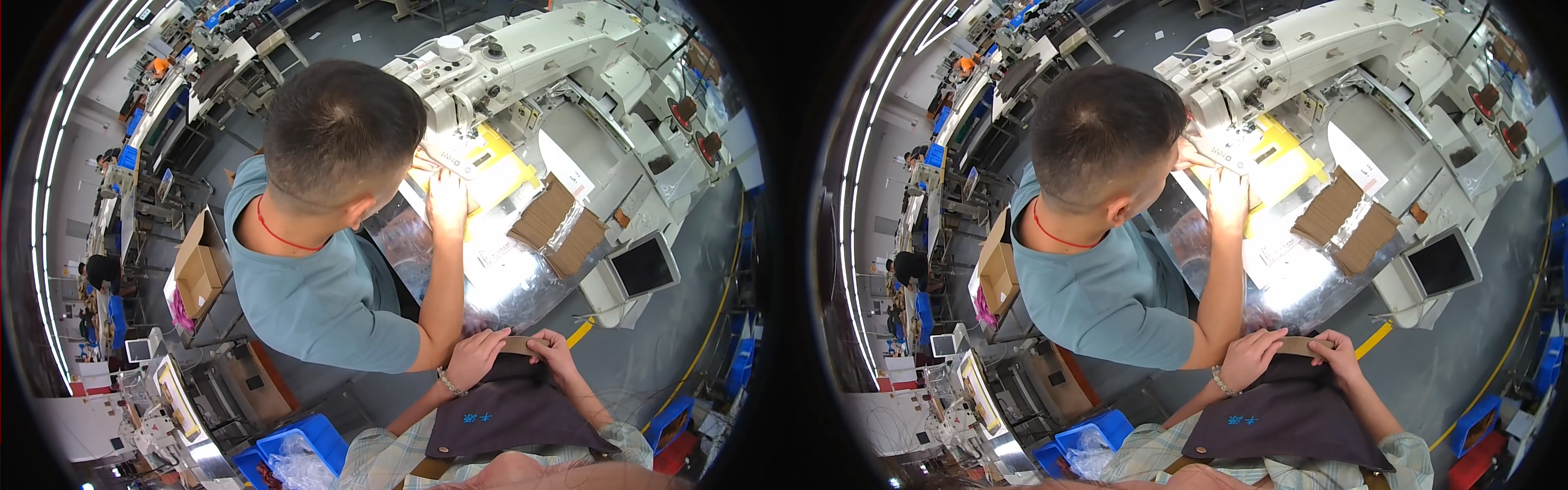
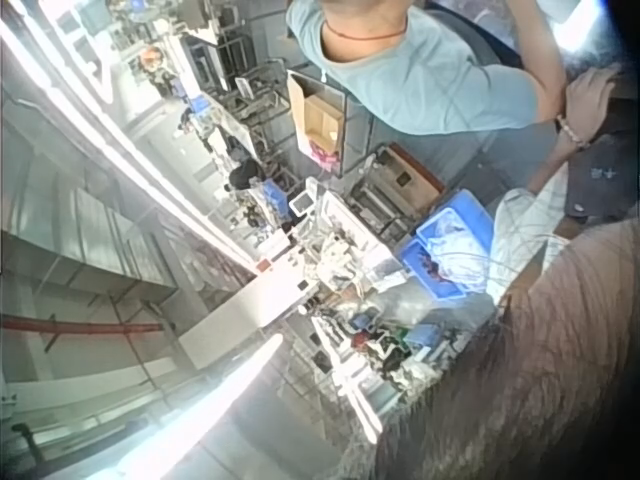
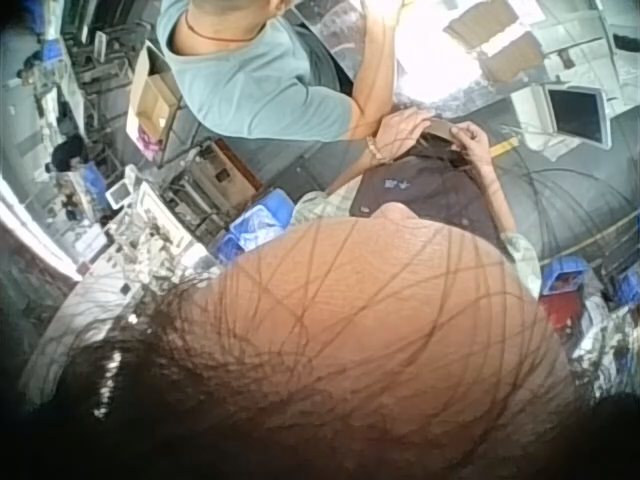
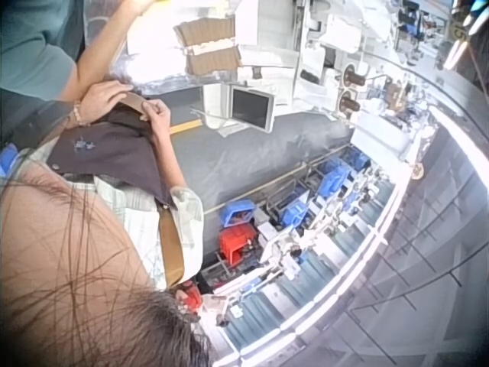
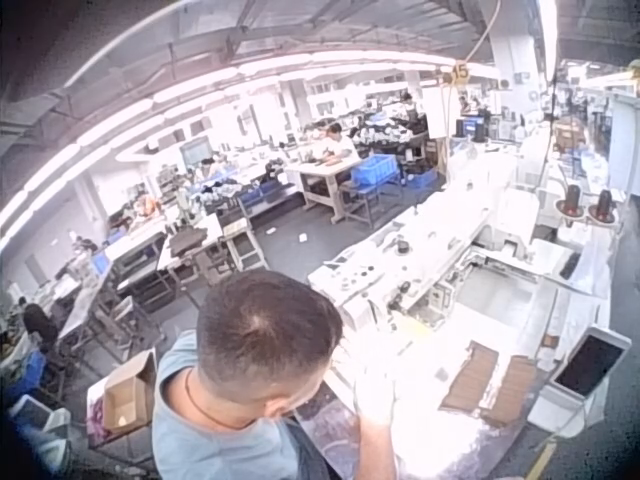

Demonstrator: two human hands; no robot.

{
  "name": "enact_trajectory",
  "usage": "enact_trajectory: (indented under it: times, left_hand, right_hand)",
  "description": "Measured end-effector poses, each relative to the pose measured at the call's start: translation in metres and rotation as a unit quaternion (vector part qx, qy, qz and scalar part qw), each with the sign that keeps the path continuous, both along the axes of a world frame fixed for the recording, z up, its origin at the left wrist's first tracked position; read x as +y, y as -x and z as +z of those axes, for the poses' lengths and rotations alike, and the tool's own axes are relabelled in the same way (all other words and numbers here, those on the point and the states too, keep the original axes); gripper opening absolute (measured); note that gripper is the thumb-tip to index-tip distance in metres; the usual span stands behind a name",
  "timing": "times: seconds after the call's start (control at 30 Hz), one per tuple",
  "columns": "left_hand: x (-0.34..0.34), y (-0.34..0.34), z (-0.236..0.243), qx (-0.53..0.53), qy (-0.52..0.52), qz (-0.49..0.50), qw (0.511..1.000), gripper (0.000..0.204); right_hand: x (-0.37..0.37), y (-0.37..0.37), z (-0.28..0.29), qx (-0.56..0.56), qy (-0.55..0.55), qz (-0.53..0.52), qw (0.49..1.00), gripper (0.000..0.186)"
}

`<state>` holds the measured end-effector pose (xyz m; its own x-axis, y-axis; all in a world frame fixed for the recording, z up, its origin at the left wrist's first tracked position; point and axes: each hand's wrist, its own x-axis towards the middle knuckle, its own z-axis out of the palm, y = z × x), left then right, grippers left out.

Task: Sewing leather or heavy fabric straps using an industrial sewing machine.

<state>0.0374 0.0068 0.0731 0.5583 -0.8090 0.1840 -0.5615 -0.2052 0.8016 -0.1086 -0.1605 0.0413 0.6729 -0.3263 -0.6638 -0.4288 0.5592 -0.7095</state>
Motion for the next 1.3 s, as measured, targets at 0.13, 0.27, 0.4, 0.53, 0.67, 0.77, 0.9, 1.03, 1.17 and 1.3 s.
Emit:
enact_trajectory:
  times: [0.13,0.27,0.4,0.53,0.67,0.77,0.9,1.03,1.17,1.3]
  left_hand:
    - [0.000,0.000,0.000,-0.005,0.007,-0.001,1.000,0.022]
    - [-0.001,0.001,0.000,0.000,0.013,-0.002,1.000,0.022]
    - [0.000,0.004,-0.004,-0.004,0.007,0.007,1.000,0.020]
    - [0.000,0.007,-0.010,-0.013,0.005,-0.003,1.000,0.017]
    - [0.000,0.011,-0.014,-0.039,-0.046,-0.023,0.998,0.019]
    - [-0.003,0.012,-0.014,-0.078,-0.030,-0.035,0.996,0.022]
    - [-0.007,0.013,-0.014,-0.087,-0.008,-0.043,0.995,0.024]
    - [-0.008,0.015,-0.016,-0.090,-0.015,-0.066,0.994,0.026]
    - [-0.007,0.016,-0.023,-0.085,-0.025,-0.081,0.993,0.029]
    - [-0.007,0.020,-0.037,-0.079,-0.040,-0.084,0.993,0.033]
  right_hand:
    - [0.000,0.001,0.000,0.019,0.003,-0.003,1.000,0.011]
    - [0.000,0.002,0.000,-0.007,0.005,-0.003,1.000,0.012]
    - [0.000,0.004,-0.003,0.001,0.013,0.000,1.000,0.012]
    - [-0.001,0.006,-0.009,0.023,0.030,0.007,0.999,0.012]
    - [-0.001,0.009,-0.014,0.011,0.040,0.014,0.999,0.012]
    - [-0.001,0.010,-0.015,0.015,0.047,0.025,0.998,0.011]
    - [0.000,0.010,-0.015,0.011,0.058,0.038,0.998,0.011]
    - [0.000,0.009,-0.014,0.026,0.066,0.046,0.996,0.012]
    - [0.001,0.008,-0.013,-0.003,0.071,0.055,0.996,0.011]
    - [0.000,0.008,-0.015,-0.010,0.075,0.066,0.995,0.011]
